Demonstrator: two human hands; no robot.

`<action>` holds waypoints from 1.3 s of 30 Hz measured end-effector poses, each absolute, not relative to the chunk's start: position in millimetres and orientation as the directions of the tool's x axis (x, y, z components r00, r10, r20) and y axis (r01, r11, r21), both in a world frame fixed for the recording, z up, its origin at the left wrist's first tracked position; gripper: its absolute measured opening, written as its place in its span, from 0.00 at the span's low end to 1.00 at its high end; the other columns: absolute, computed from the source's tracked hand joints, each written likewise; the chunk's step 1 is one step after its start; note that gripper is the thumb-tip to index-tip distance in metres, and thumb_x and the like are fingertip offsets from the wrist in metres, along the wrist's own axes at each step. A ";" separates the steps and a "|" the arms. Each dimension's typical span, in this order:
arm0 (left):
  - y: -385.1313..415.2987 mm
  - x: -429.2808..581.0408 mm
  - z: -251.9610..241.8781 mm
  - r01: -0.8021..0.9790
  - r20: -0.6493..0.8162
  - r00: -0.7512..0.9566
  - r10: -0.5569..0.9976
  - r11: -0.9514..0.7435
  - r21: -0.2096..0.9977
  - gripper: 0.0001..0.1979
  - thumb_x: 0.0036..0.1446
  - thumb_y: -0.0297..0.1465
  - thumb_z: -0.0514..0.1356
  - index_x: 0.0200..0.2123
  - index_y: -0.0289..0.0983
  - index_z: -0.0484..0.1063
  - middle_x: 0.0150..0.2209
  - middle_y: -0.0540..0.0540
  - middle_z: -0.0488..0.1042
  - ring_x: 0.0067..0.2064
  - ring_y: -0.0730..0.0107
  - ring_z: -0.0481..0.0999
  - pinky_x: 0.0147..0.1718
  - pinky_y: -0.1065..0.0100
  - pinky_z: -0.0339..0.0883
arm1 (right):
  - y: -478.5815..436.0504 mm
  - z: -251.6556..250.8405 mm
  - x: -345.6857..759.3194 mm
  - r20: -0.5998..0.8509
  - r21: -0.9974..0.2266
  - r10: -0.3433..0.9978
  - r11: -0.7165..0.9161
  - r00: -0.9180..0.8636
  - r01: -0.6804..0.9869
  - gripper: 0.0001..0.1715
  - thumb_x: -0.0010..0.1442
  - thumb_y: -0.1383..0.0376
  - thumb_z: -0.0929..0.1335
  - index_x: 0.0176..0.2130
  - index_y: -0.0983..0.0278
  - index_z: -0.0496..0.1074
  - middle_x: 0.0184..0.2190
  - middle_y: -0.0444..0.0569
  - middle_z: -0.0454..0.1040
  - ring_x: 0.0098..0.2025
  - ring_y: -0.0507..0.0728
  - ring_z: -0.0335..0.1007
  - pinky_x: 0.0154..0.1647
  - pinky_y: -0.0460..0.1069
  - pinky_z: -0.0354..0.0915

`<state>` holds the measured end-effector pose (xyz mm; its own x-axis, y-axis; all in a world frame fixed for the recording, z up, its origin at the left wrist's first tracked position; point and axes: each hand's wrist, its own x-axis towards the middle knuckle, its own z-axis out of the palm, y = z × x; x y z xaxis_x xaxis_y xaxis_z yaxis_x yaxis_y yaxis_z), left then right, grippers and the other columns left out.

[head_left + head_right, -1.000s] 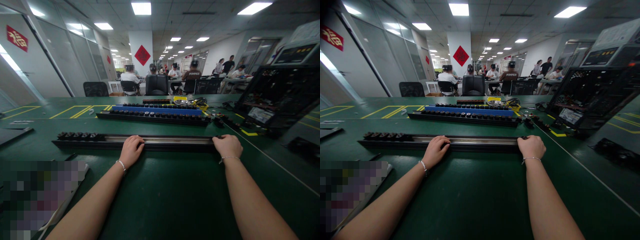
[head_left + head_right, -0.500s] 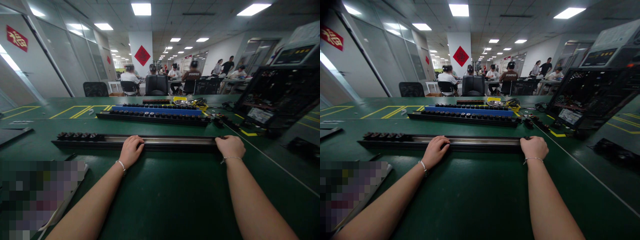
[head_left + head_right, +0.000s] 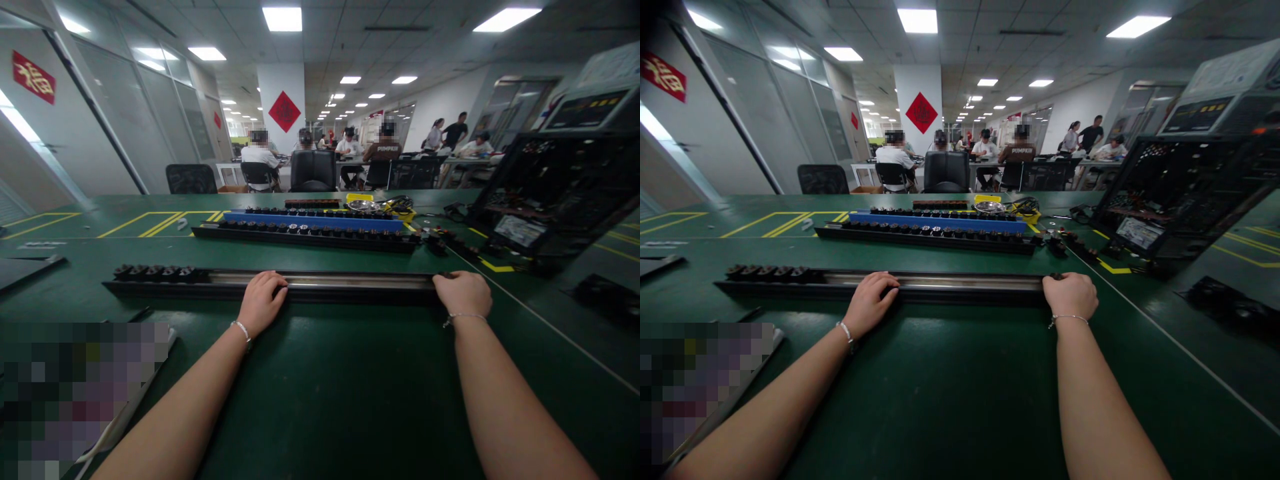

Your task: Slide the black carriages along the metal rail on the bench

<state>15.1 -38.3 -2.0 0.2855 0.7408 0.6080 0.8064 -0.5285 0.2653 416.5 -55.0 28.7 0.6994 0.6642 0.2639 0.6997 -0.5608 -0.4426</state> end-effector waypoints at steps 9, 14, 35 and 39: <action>-37.8 14.9 -2.5 0.810 0.612 0.290 0.736 -0.529 0.253 0.06 0.57 0.31 0.54 0.34 0.39 0.70 0.39 0.46 0.76 0.49 0.61 0.70 0.53 0.55 0.60 | -52.6 25.8 424.4 0.274 -0.491 0.634 -0.555 0.723 0.672 0.26 0.47 0.54 0.64 0.41 0.68 0.75 0.45 0.61 0.69 0.45 0.69 0.66 0.44 0.60 0.65; -36.8 14.5 -4.2 0.804 0.628 0.293 0.721 -0.542 0.247 0.06 0.57 0.31 0.54 0.34 0.40 0.70 0.39 0.47 0.76 0.48 0.62 0.70 0.53 0.56 0.60 | -52.4 26.5 425.6 0.280 -0.490 0.635 -0.551 0.720 0.676 0.25 0.47 0.55 0.64 0.40 0.68 0.75 0.45 0.61 0.70 0.45 0.68 0.67 0.44 0.60 0.65; -37.3 13.9 -3.1 0.803 0.630 0.279 0.725 -0.535 0.261 0.06 0.56 0.32 0.55 0.34 0.40 0.71 0.39 0.46 0.76 0.48 0.61 0.70 0.53 0.55 0.61 | -60.1 33.0 432.0 0.228 -0.503 0.598 -0.603 0.768 0.619 0.29 0.50 0.55 0.63 0.46 0.69 0.74 0.45 0.60 0.69 0.41 0.60 0.65 0.41 0.53 0.62; -36.8 13.7 -3.1 0.807 0.630 0.274 0.727 -0.530 0.260 0.06 0.56 0.32 0.55 0.33 0.40 0.71 0.39 0.46 0.76 0.49 0.61 0.70 0.53 0.55 0.60 | -59.9 31.6 433.0 0.228 -0.513 0.582 -0.610 0.781 0.604 0.29 0.49 0.55 0.64 0.46 0.68 0.74 0.45 0.59 0.69 0.41 0.60 0.65 0.42 0.52 0.62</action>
<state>13.7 -36.8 -3.1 0.2742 0.7267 0.6299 0.8069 -0.5302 0.2605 433.0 -59.9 31.6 0.7808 0.5818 0.2278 0.6041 -0.6096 -0.5132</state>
